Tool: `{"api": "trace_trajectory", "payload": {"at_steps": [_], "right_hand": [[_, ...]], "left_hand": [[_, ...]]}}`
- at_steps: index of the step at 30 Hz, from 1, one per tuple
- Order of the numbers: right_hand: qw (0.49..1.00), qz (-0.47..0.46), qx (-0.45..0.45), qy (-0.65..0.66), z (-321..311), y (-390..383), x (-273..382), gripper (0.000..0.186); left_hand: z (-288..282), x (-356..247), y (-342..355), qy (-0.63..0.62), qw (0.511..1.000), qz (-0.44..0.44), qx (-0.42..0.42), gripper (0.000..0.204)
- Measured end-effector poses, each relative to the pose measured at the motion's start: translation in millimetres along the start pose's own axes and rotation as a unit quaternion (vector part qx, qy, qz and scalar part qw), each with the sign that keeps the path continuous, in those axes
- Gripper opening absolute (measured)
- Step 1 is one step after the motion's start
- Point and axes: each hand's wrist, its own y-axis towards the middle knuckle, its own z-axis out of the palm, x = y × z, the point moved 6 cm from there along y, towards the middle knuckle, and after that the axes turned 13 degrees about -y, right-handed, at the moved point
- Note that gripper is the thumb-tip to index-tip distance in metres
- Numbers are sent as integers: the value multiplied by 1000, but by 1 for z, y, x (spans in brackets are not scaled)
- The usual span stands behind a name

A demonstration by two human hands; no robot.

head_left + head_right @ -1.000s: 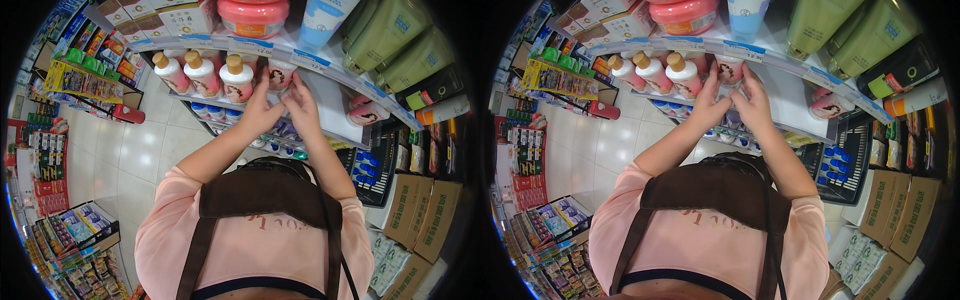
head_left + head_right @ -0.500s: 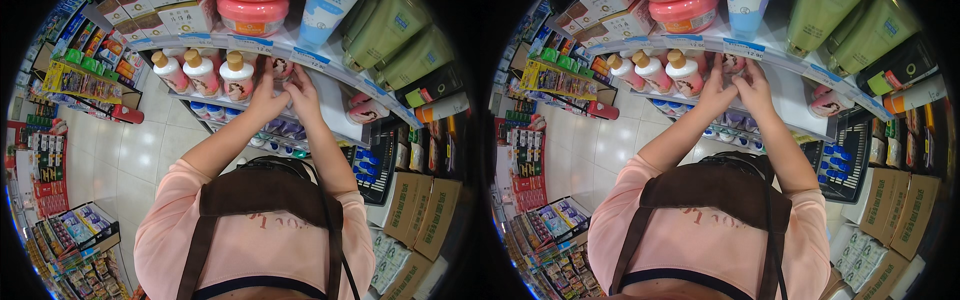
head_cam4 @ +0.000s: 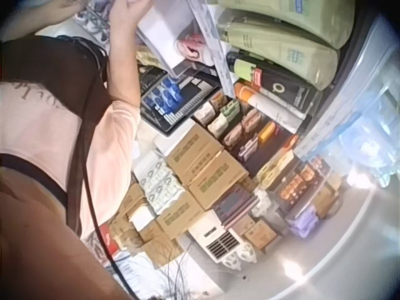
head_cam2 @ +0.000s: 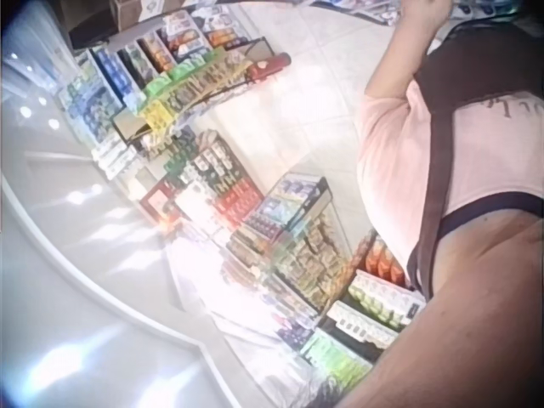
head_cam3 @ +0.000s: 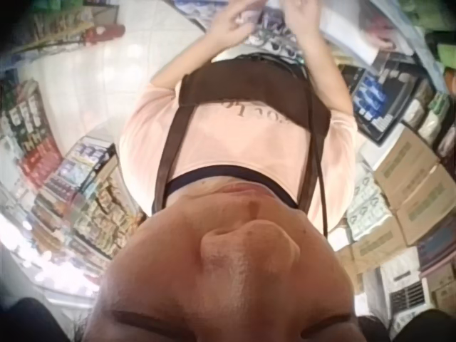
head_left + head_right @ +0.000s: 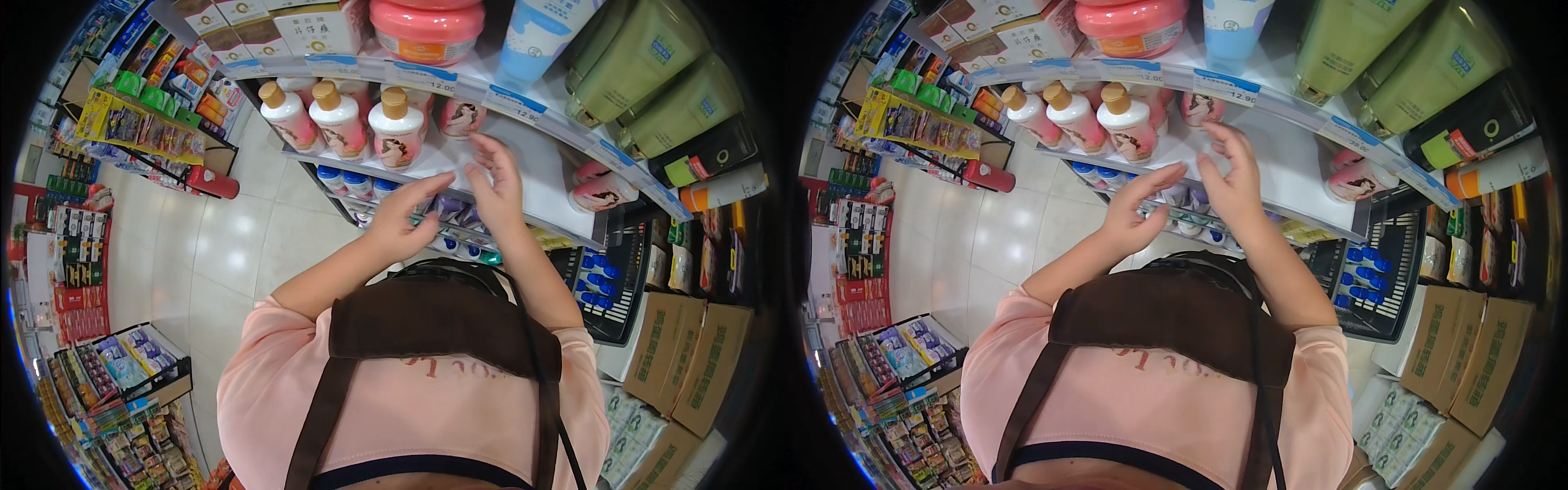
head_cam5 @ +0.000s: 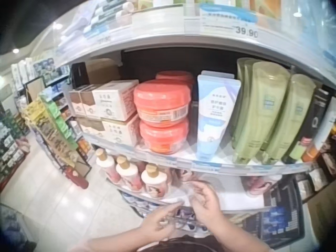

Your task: The person picks up bottles of lotion from a shopping basket and places them onto a store shelf. They arrange the bottles in a row, ensuring they are facing forward and aligned with other products.

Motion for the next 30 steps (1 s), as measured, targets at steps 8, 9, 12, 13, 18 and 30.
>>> {"api": "trace_trajectory", "payload": {"at_steps": [8,9,12,13,18,30], "right_hand": [[991,37,126,22,48,1,4,56],[990,43,134,31,51,1,2,57],[985,59,150,56,57,-1,1,61],[984,61,152,62,58,-1,2,62],[982,70,156,76,58,-4,4,63],[994,99,-49,-29,3,21,-36,60]], "left_hand": [[-42,-5,-25,146,957,20,-252,75],[-41,-5,-23,138,958,30,-251,76],[-44,-3,-22,130,961,31,-240,83],[-45,-1,-22,129,963,26,-235,85],[-47,1,-22,104,968,13,-229,84],[-32,-11,-34,175,966,125,-141,69]]}}
